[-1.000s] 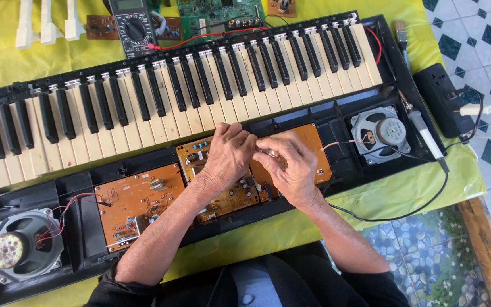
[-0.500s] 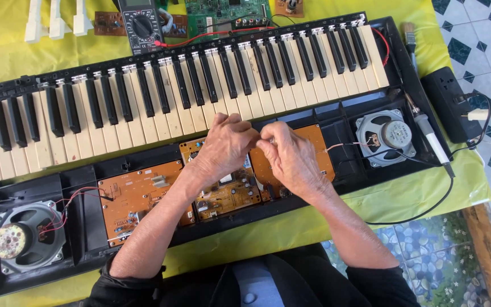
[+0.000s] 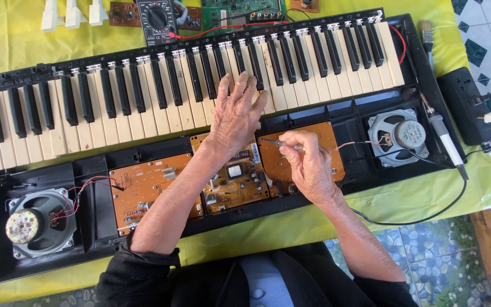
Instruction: Repairing an electronic keyboard by inspecting internal circuit boards and soldering components.
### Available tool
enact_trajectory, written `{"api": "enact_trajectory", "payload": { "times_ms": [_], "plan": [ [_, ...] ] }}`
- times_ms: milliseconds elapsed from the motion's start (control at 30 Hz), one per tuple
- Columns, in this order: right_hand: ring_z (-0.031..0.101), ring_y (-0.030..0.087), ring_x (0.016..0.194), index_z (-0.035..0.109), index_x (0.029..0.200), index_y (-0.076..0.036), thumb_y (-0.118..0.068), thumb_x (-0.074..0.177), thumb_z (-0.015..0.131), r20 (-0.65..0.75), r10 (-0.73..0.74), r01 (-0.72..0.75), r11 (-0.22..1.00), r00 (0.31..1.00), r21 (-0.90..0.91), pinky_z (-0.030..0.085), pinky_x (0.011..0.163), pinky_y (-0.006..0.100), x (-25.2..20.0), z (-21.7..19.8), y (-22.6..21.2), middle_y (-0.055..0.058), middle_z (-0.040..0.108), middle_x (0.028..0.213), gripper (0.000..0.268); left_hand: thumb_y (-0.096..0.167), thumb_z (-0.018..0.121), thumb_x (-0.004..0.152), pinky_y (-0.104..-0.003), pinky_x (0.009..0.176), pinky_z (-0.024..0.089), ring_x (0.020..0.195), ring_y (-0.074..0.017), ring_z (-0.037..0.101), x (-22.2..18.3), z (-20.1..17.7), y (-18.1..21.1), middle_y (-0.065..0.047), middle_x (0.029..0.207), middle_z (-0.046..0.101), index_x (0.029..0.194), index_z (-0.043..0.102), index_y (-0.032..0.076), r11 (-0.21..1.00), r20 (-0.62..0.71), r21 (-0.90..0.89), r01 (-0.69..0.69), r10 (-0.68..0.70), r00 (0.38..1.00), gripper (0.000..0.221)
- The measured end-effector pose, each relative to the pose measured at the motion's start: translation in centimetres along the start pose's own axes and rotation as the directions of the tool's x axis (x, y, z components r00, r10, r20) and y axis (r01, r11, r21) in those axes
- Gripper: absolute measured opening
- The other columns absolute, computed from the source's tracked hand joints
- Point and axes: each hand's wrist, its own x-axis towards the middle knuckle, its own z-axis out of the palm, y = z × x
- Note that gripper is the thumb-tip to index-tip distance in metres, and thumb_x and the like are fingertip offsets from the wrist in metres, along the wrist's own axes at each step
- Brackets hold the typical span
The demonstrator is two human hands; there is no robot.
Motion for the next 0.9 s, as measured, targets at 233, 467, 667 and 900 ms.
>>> {"api": "enact_trajectory", "payload": {
  "times_ms": [233, 467, 667, 900],
  "plan": [
    [0.074, 0.041, 0.08, 0.052, 0.1, -0.005, -0.004, 0.104, 0.059, 0.191, -0.081, 0.08, 0.997, 0.978, 0.01, 0.063, 0.066, 0.052, 2.3, -1.9, -1.5, 0.023, 0.074, 0.098, 0.008, 0.021, 0.103, 0.052, -0.061, 0.114, 0.028, 0.135, -0.0386, 0.044, 0.4, 0.2, -0.2, -0.023, 0.125, 0.061, 0.119, 0.072, 0.008, 0.998, -0.06, -0.033, -0.045, 0.043, 0.997, 0.075],
    [0.073, 0.02, 0.07, 0.046, 0.117, -0.003, -0.003, 0.112, 0.051, -0.083, 0.144, -0.099, 0.911, 0.986, 0.4, 0.061, 0.056, 0.024, 2.4, -4.0, -1.1, 0.021, 0.073, 0.102, 0.007, 0.048, 0.093, 0.086, -0.069, 0.128, 0.012, 0.158, -0.0469, -0.003, 0.9, 1.8, -1.8, -0.028, 0.166, -0.013, 0.172, 0.005, 0.018, 0.99, 0.138, 0.142, 0.024, -0.044, 0.99, 0.126],
    [0.072, 0.023, 0.073, 0.045, 0.116, 0.0, -0.01, 0.112, 0.053, -0.204, 0.112, -0.056, 0.964, 0.973, 0.26, 0.061, 0.064, 0.026, 1.5, -5.8, -2.5, 0.02, 0.071, 0.102, 0.013, 0.068, 0.081, 0.058, -0.076, 0.119, 0.016, 0.148, -0.0574, 0.023, 3.1, 0.3, -1.2, -0.037, 0.159, 0.023, 0.161, 0.023, 0.012, 0.978, 0.201, 0.206, -0.04, -0.003, 0.98, 0.131],
    [0.073, 0.022, 0.073, 0.046, 0.115, 0.002, -0.009, 0.113, 0.054, -0.324, 0.04, -0.01, 0.996, 0.945, 0.094, 0.06, 0.065, 0.026, 0.6, -6.0, -2.2, 0.017, 0.071, 0.103, 0.014, 0.067, 0.081, 0.069, -0.065, 0.109, 0.04, 0.12, -0.0404, 0.054, 3.5, 0.0, -1.9, -0.026, 0.128, 0.05, 0.143, 0.056, 0.012, 0.947, 0.032, 0.304, -0.108, 0.103, 0.994, 0.095]
  ]
}}
